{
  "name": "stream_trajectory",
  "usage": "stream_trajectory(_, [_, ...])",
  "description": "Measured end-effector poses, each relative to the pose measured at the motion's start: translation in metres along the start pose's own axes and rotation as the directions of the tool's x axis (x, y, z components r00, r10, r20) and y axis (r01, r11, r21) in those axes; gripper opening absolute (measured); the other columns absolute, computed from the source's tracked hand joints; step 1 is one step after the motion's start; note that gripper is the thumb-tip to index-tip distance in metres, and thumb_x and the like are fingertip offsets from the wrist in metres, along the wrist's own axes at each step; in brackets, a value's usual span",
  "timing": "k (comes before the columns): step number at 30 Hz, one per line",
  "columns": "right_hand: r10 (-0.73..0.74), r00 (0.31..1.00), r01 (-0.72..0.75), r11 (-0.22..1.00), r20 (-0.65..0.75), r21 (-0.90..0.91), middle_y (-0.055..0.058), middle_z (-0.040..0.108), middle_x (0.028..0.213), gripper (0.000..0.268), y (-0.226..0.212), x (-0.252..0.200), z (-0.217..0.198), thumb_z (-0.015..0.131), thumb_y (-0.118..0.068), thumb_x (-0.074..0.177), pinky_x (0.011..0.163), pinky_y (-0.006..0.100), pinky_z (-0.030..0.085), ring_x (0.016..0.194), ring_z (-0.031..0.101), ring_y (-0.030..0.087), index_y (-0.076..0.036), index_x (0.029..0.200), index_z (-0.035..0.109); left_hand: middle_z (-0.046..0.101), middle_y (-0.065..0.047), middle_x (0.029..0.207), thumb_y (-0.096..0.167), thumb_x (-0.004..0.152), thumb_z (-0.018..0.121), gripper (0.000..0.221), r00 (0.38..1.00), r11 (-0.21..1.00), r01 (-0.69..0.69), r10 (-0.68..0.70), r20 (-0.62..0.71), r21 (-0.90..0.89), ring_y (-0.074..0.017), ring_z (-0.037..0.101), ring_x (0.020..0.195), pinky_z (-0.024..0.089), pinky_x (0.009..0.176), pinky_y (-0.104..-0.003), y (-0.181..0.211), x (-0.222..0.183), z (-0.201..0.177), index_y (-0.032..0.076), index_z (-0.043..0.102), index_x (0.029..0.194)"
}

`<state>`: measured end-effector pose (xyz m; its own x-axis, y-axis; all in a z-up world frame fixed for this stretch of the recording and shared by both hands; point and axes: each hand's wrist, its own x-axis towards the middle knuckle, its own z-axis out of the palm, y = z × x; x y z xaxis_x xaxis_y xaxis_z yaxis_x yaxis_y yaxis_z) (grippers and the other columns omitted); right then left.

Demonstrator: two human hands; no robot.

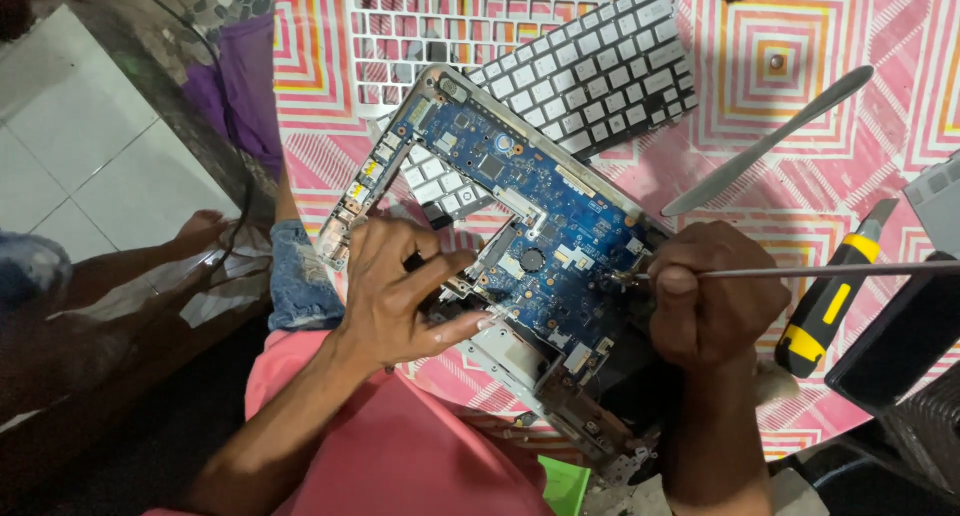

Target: Disassembling a laptop by removing screws from the internal chassis and motherboard.

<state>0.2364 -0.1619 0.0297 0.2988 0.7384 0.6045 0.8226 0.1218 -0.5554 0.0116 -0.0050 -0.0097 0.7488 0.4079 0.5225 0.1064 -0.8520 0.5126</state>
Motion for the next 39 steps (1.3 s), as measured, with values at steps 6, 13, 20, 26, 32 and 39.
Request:
stream_trajectory(6, [-0.025, 1.000, 0.025, 0.999, -0.007, 0.041, 0.012, 0.052, 0.060, 0.038, 0.0008, 0.0008, 0.0034, 0.039, -0.015, 0.105, 0.056, 0.040, 0.039, 0.052, 0.052, 0.028, 0.005, 0.076, 0.053, 0.062, -0.004, 0.089, 0.054, 0.094, 0.054, 0.045, 1.000, 0.998, 0.012, -0.013, -0.008, -0.060, -0.0245, 0.056, 0.082, 0.035, 0.081, -0.041, -0.0029, 0.0026, 0.0012, 0.011, 0.070, 0.096])
stream_trajectory(13, [-0.015, 1.000, 0.016, 1.000, -0.002, 0.019, 0.015, 0.054, 0.064, 0.036, 0.0012, -0.0015, 0.0034, 0.040, -0.011, 0.104, 0.058, 0.043, 0.042, 0.055, 0.053, 0.032, 0.006, 0.075, 0.054, 0.064, -0.004, 0.091, 0.052, 0.093, 0.058, 0.042, 1.000, 0.998, 0.011, -0.010, 0.011, -0.069, -0.0248, 0.058, 0.081, 0.033, 0.083, -0.041, -0.0023, 0.0037, -0.0008, 0.011, 0.070, 0.096])
stream_trajectory(20, [0.000, 1.000, 0.000, 1.000, -0.001, 0.016, 0.015, 0.053, 0.064, 0.036, -0.0001, -0.0006, 0.0031, 0.040, -0.011, 0.105, 0.059, 0.043, 0.042, 0.056, 0.052, 0.032, 0.006, 0.076, 0.052, 0.064, -0.002, 0.091, 0.052, 0.094, 0.057, 0.041, 1.000, 0.998, 0.010, -0.008, 0.026, -0.058, -0.0239, 0.058, 0.081, 0.032, 0.082, -0.040, -0.0023, 0.0050, -0.0015, 0.012, 0.069, 0.095])
stream_trajectory(26, [0.042, 0.999, -0.042, 0.999, 0.014, -0.011, 0.014, 0.053, 0.066, 0.038, 0.0002, -0.0035, 0.0009, 0.039, -0.014, 0.106, 0.063, 0.045, 0.044, 0.060, 0.053, 0.033, 0.005, 0.075, 0.053, 0.065, -0.001, 0.095, 0.053, 0.094, 0.058, 0.041, 0.999, 0.999, 0.019, -0.017, 0.041, -0.045, -0.0235, 0.058, 0.083, 0.031, 0.083, -0.040, -0.0024, 0.0036, -0.0013, 0.013, 0.070, 0.097])
stream_trajectory(32, [0.058, 0.998, -0.057, 0.998, 0.010, -0.035, 0.013, 0.053, 0.066, 0.040, -0.0012, -0.0023, 0.0011, 0.038, -0.015, 0.106, 0.064, 0.044, 0.045, 0.061, 0.054, 0.033, 0.004, 0.075, 0.054, 0.066, 0.000, 0.097, 0.050, 0.095, 0.056, 0.039, 0.997, 0.999, 0.040, -0.038, 0.064, -0.024, -0.0237, 0.058, 0.085, 0.032, 0.084, -0.041, -0.0011, 0.0039, -0.0010, 0.014, 0.070, 0.098])
stream_trajectory(39, [0.104, 0.995, -0.104, 0.993, -0.001, -0.060, 0.012, 0.054, 0.065, 0.041, 0.0023, -0.0067, 0.0024, 0.038, -0.016, 0.106, 0.064, 0.043, 0.044, 0.064, 0.057, 0.033, 0.003, 0.075, 0.056, 0.067, 0.000, 0.095, 0.048, 0.097, 0.057, 0.038, 0.997, 0.999, 0.035, -0.033, 0.065, -0.018, -0.0234, 0.057, 0.084, 0.032, 0.083, -0.040, -0.0015, 0.0044, -0.0013, 0.013, 0.070, 0.097])
